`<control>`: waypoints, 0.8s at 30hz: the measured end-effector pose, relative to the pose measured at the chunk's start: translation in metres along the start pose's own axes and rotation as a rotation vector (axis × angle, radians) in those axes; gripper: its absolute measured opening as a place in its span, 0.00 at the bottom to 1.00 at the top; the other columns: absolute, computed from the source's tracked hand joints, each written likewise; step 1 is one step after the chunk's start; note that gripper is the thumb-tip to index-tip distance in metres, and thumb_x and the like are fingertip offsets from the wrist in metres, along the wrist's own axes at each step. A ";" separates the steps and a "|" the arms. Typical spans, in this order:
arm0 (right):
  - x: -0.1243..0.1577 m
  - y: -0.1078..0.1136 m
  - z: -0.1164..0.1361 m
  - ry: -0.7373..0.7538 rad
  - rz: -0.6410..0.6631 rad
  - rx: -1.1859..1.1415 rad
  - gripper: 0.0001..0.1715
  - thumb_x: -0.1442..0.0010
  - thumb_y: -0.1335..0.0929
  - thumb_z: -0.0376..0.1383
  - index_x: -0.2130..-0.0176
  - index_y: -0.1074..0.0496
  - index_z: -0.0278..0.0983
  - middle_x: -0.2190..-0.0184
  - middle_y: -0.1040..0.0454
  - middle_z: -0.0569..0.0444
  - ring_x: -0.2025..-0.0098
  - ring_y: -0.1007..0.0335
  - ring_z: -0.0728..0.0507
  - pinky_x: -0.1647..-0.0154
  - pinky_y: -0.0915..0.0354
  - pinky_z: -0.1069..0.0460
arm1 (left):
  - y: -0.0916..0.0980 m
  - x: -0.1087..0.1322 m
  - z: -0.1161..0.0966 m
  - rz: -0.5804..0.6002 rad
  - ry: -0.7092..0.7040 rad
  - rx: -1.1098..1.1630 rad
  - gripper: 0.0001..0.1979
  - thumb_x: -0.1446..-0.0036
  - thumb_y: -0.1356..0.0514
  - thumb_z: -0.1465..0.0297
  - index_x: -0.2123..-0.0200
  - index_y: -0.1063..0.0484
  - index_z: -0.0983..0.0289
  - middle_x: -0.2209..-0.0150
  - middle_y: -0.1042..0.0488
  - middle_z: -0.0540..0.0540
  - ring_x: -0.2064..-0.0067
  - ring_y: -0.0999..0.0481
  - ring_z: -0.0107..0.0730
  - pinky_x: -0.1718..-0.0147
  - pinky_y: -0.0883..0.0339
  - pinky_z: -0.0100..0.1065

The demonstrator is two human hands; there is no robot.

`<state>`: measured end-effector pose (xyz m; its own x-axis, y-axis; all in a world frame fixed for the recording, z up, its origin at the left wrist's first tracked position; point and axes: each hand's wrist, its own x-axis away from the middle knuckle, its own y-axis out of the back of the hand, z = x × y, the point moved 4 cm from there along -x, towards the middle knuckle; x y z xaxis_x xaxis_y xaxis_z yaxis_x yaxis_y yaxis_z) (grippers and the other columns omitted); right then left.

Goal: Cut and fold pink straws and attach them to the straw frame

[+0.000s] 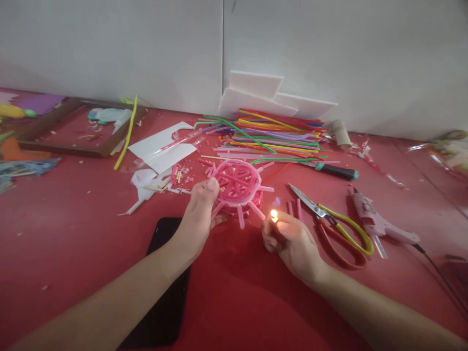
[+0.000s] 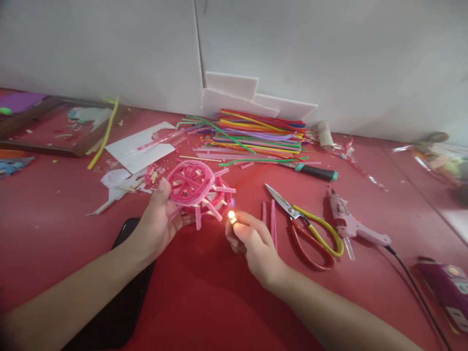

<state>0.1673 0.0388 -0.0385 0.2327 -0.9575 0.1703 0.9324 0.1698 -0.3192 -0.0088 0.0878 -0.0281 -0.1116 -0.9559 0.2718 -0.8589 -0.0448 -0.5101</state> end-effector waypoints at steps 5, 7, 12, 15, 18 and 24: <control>0.002 0.000 0.000 0.035 0.019 0.061 0.15 0.40 0.35 0.43 0.72 0.33 0.36 0.79 0.42 0.60 0.76 0.51 0.51 0.76 0.54 0.53 | -0.002 0.001 -0.002 -0.052 -0.012 -0.026 0.25 0.48 0.36 0.48 0.56 0.26 0.61 0.63 0.20 0.56 0.59 0.19 0.43 0.65 0.26 0.37; 0.003 -0.001 0.000 0.049 0.029 0.080 0.14 0.40 0.35 0.43 0.72 0.32 0.36 0.79 0.42 0.60 0.76 0.51 0.50 0.75 0.53 0.53 | -0.002 0.001 -0.001 -0.049 -0.011 -0.027 0.25 0.48 0.36 0.48 0.56 0.26 0.61 0.64 0.20 0.56 0.60 0.19 0.43 0.66 0.26 0.37; 0.003 -0.004 0.002 0.065 0.043 0.099 0.15 0.39 0.35 0.44 0.72 0.33 0.36 0.79 0.42 0.60 0.77 0.52 0.51 0.75 0.53 0.53 | 0.000 -0.002 0.000 -0.021 -0.012 -0.005 0.24 0.47 0.37 0.48 0.56 0.26 0.61 0.65 0.20 0.55 0.60 0.19 0.42 0.66 0.26 0.37; 0.003 -0.003 0.003 0.071 0.030 0.108 0.15 0.39 0.36 0.43 0.72 0.34 0.37 0.79 0.42 0.60 0.77 0.52 0.51 0.76 0.53 0.53 | 0.000 -0.002 0.001 -0.009 -0.009 0.002 0.24 0.47 0.37 0.48 0.56 0.26 0.61 0.65 0.20 0.55 0.60 0.19 0.42 0.66 0.26 0.36; 0.003 -0.004 0.004 0.092 0.038 0.151 0.15 0.38 0.36 0.43 0.72 0.33 0.36 0.79 0.41 0.60 0.76 0.51 0.51 0.75 0.52 0.53 | 0.000 -0.001 0.001 0.001 -0.013 0.012 0.23 0.46 0.36 0.49 0.56 0.26 0.60 0.66 0.20 0.55 0.61 0.19 0.42 0.66 0.26 0.36; 0.004 -0.008 0.007 0.084 0.021 0.191 0.14 0.38 0.36 0.42 0.71 0.33 0.37 0.78 0.41 0.60 0.77 0.51 0.51 0.76 0.52 0.53 | 0.000 -0.002 0.001 0.032 -0.020 0.025 0.22 0.47 0.35 0.51 0.57 0.26 0.60 0.67 0.20 0.54 0.61 0.19 0.41 0.67 0.26 0.36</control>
<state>0.1626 0.0350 -0.0286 0.2357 -0.9681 0.0845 0.9650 0.2229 -0.1382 -0.0083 0.0889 -0.0297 -0.1287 -0.9625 0.2390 -0.8424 -0.0210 -0.5384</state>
